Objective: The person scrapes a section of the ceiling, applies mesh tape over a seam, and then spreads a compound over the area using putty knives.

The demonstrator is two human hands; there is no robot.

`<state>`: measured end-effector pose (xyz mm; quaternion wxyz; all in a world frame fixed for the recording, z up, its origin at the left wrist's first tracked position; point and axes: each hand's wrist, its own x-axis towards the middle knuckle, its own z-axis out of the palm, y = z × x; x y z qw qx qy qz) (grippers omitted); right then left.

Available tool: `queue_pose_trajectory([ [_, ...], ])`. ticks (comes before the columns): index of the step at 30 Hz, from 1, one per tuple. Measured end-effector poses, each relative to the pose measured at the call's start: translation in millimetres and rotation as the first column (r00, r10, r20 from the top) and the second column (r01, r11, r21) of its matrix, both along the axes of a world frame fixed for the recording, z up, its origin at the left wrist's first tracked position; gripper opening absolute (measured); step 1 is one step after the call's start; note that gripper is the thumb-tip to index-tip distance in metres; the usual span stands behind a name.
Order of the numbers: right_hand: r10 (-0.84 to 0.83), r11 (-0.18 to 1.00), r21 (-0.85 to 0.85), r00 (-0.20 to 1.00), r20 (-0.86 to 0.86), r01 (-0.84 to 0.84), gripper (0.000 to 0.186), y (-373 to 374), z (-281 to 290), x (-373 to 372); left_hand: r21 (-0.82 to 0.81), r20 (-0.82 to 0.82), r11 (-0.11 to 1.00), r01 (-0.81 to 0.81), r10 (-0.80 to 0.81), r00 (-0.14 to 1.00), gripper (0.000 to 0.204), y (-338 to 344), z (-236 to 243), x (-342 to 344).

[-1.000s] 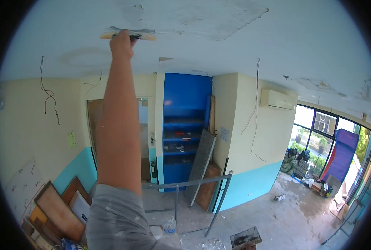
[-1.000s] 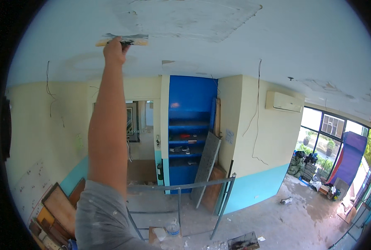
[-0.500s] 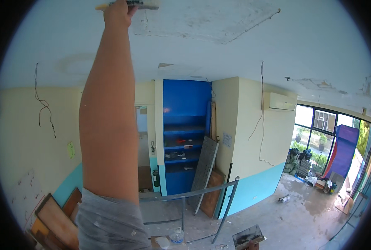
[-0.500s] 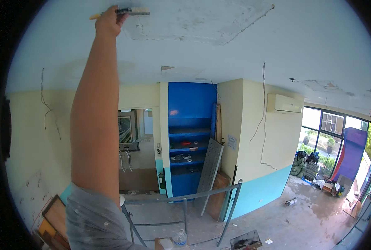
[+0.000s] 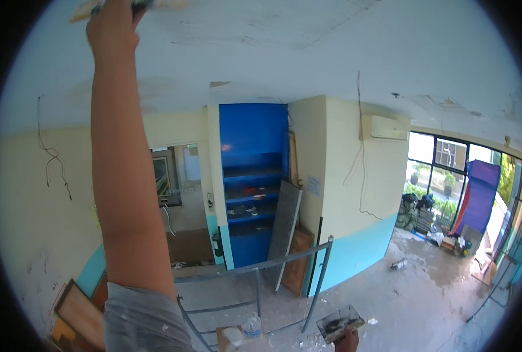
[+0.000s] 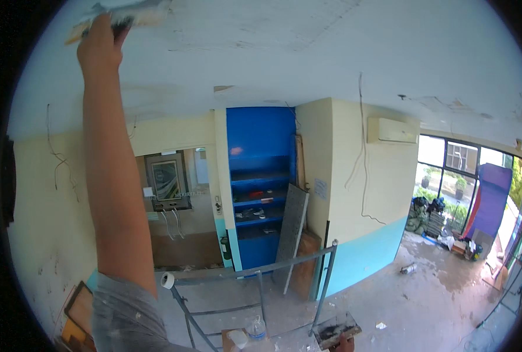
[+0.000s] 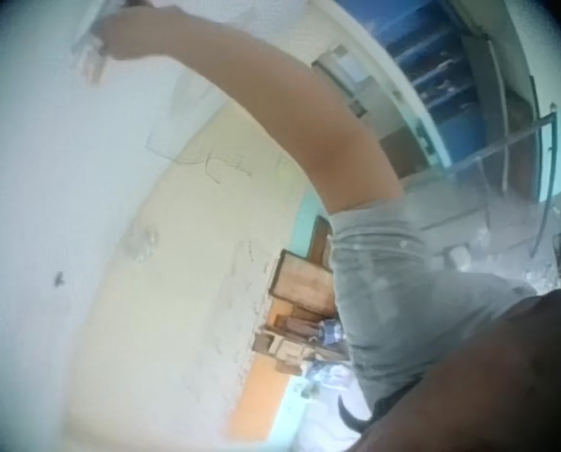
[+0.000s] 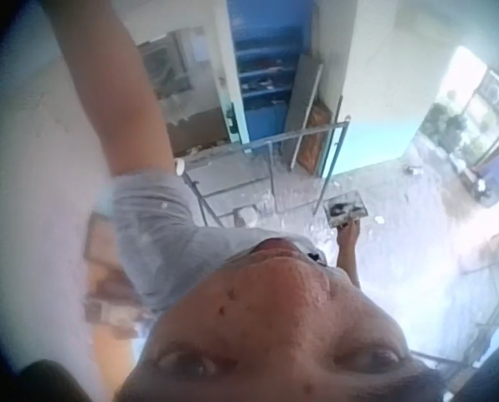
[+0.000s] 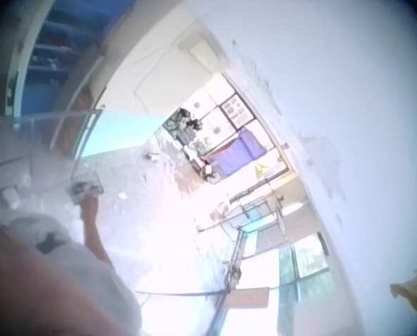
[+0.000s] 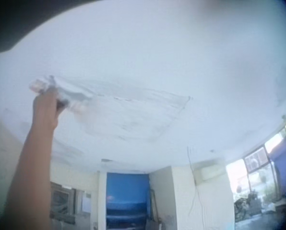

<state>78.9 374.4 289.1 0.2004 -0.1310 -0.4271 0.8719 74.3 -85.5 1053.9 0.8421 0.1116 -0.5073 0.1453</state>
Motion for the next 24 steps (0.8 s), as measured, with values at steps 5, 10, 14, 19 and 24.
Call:
queue_pose_trajectory([
  [5,0.096,0.896,-0.402,0.966,-0.239,-0.189,0.039,-1.1,46.4,-10.8,0.187,-0.097,-0.629,0.755,-0.777,-0.623,0.035,84.4,-152.3,-93.0],
  [10,0.121,0.859,-0.452,0.953,-0.278,-0.24,0.037,-5.9,134.9,-9.8,0.679,-0.356,-0.613,0.402,-0.755,-0.55,0.048,171.4,-369.4,-117.3],
  [14,0.114,0.853,-0.46,0.948,-0.296,-0.247,0.037,-5.4,166.8,-6.5,0.634,0.411,-0.144,0.76,-0.77,-0.489,0.044,198.9,-504.3,-97.6],
  [19,0.03,0.88,-0.457,0.977,-0.211,-0.126,0.036,-6.1,176.4,10.5,0.764,0.305,-0.357,0.538,-0.535,-0.788,0.03,236.8,-560.0,-43.1],
  [24,0.033,0.894,-0.438,0.989,-0.142,-0.092,0.037,-7.3,165.4,25.9,0.682,0.518,-0.284,0.674,-0.464,-0.719,0.035,248.9,-576.1,-35.4],
])
